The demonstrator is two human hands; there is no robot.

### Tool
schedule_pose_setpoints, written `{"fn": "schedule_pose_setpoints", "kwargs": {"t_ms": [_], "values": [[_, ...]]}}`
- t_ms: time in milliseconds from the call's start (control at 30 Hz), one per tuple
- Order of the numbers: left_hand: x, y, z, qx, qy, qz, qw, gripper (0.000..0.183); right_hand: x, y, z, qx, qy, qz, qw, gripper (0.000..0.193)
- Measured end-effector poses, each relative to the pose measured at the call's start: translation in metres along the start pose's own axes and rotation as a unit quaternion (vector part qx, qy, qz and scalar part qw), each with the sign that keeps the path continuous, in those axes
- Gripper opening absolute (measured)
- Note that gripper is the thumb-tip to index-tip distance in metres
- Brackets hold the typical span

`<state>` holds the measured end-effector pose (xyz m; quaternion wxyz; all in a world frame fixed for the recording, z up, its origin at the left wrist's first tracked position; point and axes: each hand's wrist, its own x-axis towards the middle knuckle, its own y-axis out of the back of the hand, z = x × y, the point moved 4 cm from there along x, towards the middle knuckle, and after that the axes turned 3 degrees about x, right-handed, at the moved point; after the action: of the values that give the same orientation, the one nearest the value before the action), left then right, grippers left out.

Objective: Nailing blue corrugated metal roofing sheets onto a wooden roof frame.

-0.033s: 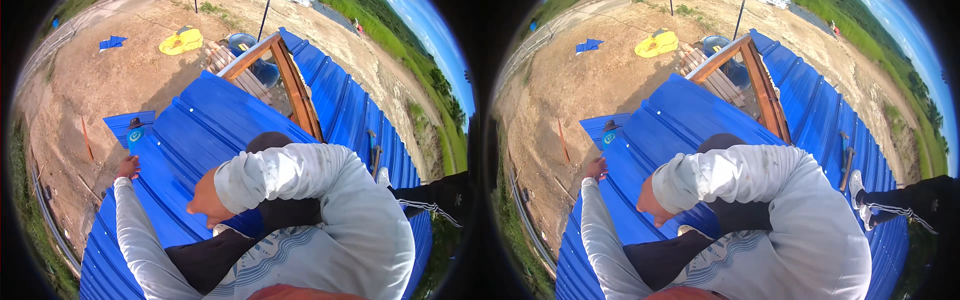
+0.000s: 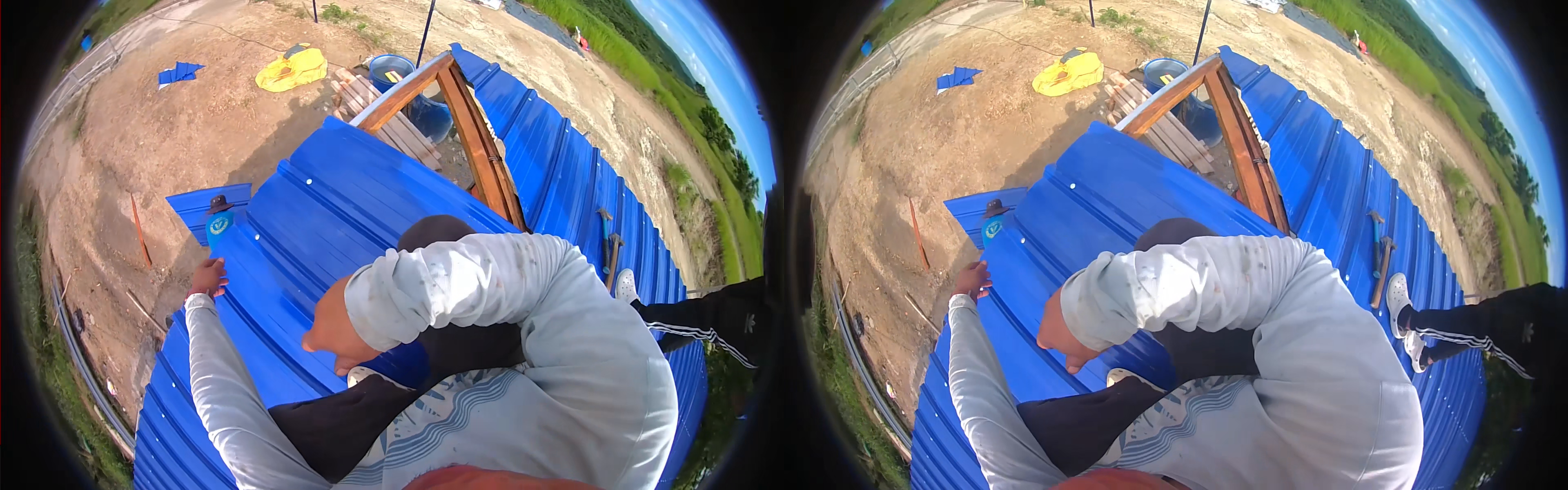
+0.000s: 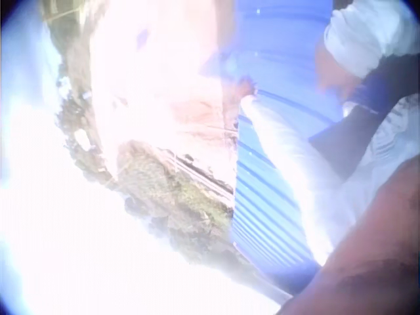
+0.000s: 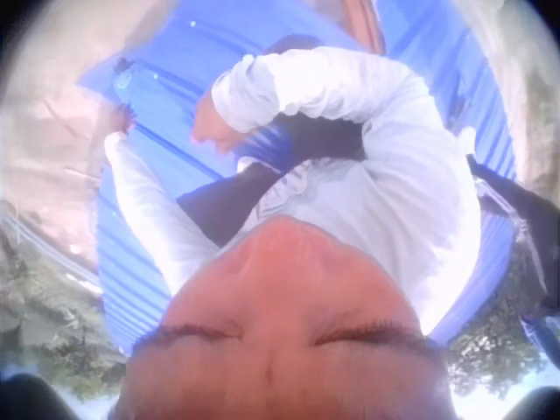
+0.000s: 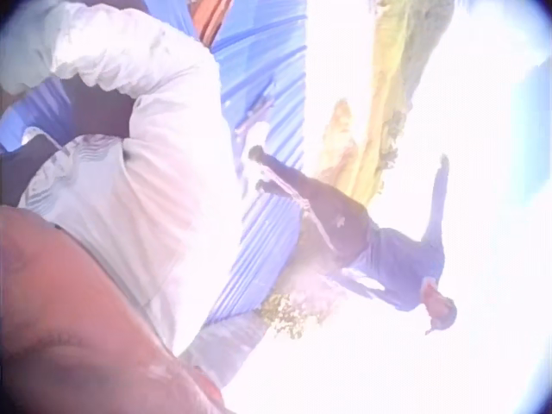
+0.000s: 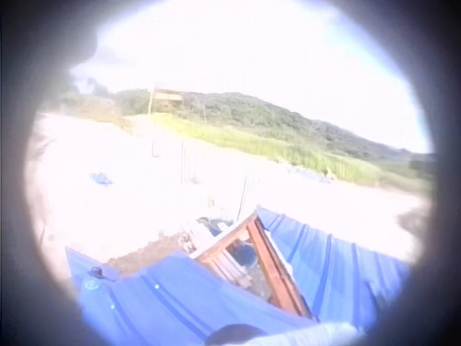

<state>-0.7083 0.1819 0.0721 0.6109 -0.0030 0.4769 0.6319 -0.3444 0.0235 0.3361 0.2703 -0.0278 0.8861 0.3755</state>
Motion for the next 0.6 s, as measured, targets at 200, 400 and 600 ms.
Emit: {"fn": "schedule_pose_setpoints", "kwargs": {"t_ms": [200, 400, 600], "values": [[0.0001, 0.0032, -0.0038, -0.012, 0.003, -0.001, 1.0, 0.047, -0.0033, 0.0044, -0.0025, 0.009, 0.009, -0.007, 1.0, 0.049], [-0.0006, 0.0032, -0.002, -0.016, 0.003, -0.001, 1.0, 0.046, -0.0027, 0.0037, 0.0003, 0.007, 0.013, -0.001, 1.0, 0.047], [-0.0012, 0.0025, -0.0017, -0.014, 0.005, -0.001, 1.0, 0.047, -0.0041, 0.0049, -0.0009, 0.011, 0.008, -0.004, 1.0, 0.047]]}}
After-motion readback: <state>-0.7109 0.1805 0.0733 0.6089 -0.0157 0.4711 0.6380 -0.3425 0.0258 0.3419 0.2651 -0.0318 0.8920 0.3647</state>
